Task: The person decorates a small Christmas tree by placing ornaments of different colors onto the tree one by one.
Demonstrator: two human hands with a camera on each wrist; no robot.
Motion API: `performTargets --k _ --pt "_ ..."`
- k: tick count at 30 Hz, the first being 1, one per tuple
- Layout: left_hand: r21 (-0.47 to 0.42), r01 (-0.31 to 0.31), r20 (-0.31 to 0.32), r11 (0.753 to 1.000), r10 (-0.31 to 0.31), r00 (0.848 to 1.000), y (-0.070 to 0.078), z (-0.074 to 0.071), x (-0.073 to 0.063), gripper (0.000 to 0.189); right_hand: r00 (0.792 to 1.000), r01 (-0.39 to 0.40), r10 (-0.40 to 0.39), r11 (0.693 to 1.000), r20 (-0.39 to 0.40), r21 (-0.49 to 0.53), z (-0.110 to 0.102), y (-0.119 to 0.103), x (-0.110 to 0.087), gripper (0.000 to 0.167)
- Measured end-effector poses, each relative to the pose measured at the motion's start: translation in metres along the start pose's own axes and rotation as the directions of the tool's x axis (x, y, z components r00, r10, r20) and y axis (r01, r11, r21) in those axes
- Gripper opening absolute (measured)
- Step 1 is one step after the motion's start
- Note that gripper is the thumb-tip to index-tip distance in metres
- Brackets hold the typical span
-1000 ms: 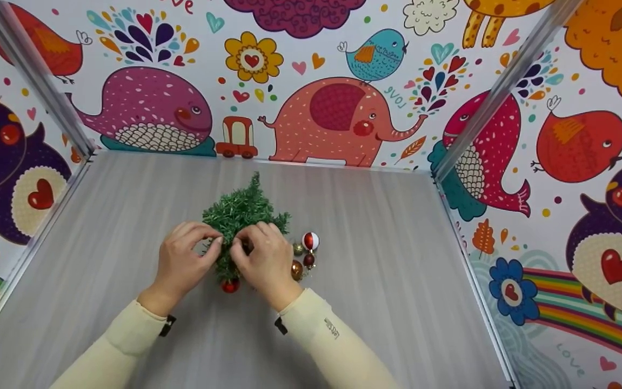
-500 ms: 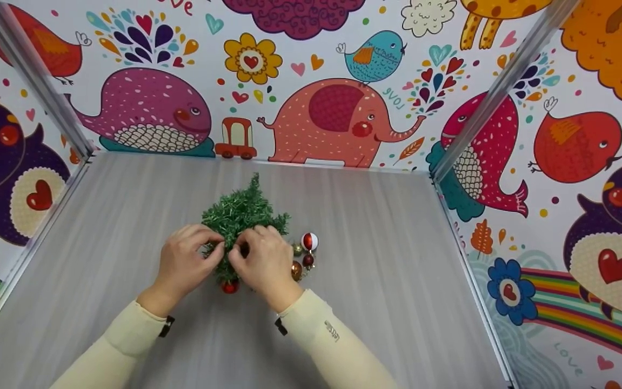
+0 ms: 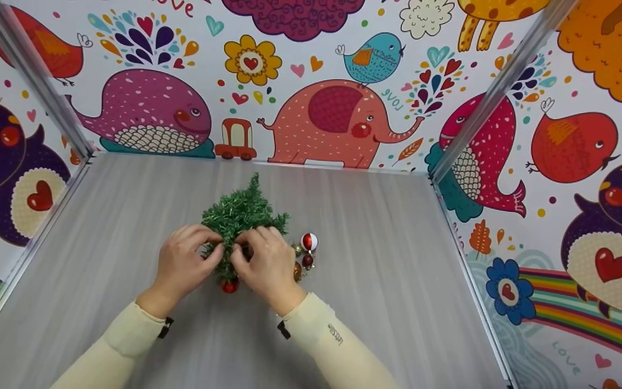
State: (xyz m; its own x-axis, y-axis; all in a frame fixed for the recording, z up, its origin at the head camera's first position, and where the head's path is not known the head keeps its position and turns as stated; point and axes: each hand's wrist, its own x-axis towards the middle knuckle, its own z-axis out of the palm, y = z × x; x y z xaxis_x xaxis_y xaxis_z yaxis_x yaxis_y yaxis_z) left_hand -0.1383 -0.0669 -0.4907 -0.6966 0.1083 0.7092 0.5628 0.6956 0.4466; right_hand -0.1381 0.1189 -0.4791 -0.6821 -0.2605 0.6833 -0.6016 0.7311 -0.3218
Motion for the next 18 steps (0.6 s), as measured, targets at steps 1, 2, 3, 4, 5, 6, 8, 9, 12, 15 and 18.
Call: performTargets --k 1,2,3,4,5,6,8,9,12,15,18 --pt "0.000 0.002 0.001 1.000 -0.002 1.000 0.000 0.000 0.000 0.005 1.000 0.007 -0.007 1.000 -0.010 0.005 -0.001 0.001 -0.001 0.005" --pt "-0.001 0.005 0.001 1.000 -0.005 1.000 -0.001 -0.001 -0.001 0.007 1.000 0.012 -0.012 1.000 -0.020 0.012 -0.002 0.002 -0.002 0.006" --pt "-0.003 0.007 0.002 1.000 -0.006 1.000 -0.001 -0.001 -0.001 0.008 0.999 0.017 -0.016 1.000 -0.030 0.021 -0.003 0.003 -0.003 0.006" --pt "-0.004 0.009 0.004 1.000 -0.009 1.000 -0.001 -0.002 -0.002 0.010 0.999 0.021 -0.020 0.999 -0.040 0.031 -0.005 0.005 -0.004 0.006" --pt "-0.005 0.012 0.007 1.000 -0.012 1.000 -0.002 -0.002 -0.003 0.013 0.999 0.022 -0.020 0.999 -0.050 0.037 -0.006 0.007 -0.005 0.005" --pt "-0.008 0.016 0.012 1.000 -0.016 1.000 -0.002 -0.002 -0.004 0.017 0.998 0.024 -0.022 0.999 -0.060 0.043 -0.008 0.009 -0.006 0.005" --pt "-0.012 0.024 0.018 1.000 -0.023 1.000 -0.003 -0.003 -0.006 0.024 0.997 0.022 -0.018 0.998 -0.079 0.055 -0.011 0.014 -0.008 0.006" --pt "-0.013 0.025 0.022 1.000 -0.025 0.999 -0.004 -0.003 -0.007 0.028 0.996 0.018 -0.012 0.998 -0.086 0.060 -0.012 0.016 -0.009 0.008" --pt "-0.021 0.024 0.043 0.999 -0.023 0.999 -0.006 -0.004 -0.010 0.040 0.994 -0.006 0.015 0.997 -0.106 0.081 -0.017 0.025 -0.013 0.010" --pt "-0.029 0.009 0.076 1.000 -0.007 0.997 -0.007 -0.004 -0.014 0.049 0.992 -0.037 0.048 0.995 -0.120 0.098 -0.021 0.035 -0.016 0.013" --pt "-0.023 0.006 0.124 1.000 -0.003 0.992 -0.008 -0.004 -0.018 0.056 0.988 -0.070 0.081 0.994 -0.132 0.087 -0.025 0.047 -0.021 0.014"
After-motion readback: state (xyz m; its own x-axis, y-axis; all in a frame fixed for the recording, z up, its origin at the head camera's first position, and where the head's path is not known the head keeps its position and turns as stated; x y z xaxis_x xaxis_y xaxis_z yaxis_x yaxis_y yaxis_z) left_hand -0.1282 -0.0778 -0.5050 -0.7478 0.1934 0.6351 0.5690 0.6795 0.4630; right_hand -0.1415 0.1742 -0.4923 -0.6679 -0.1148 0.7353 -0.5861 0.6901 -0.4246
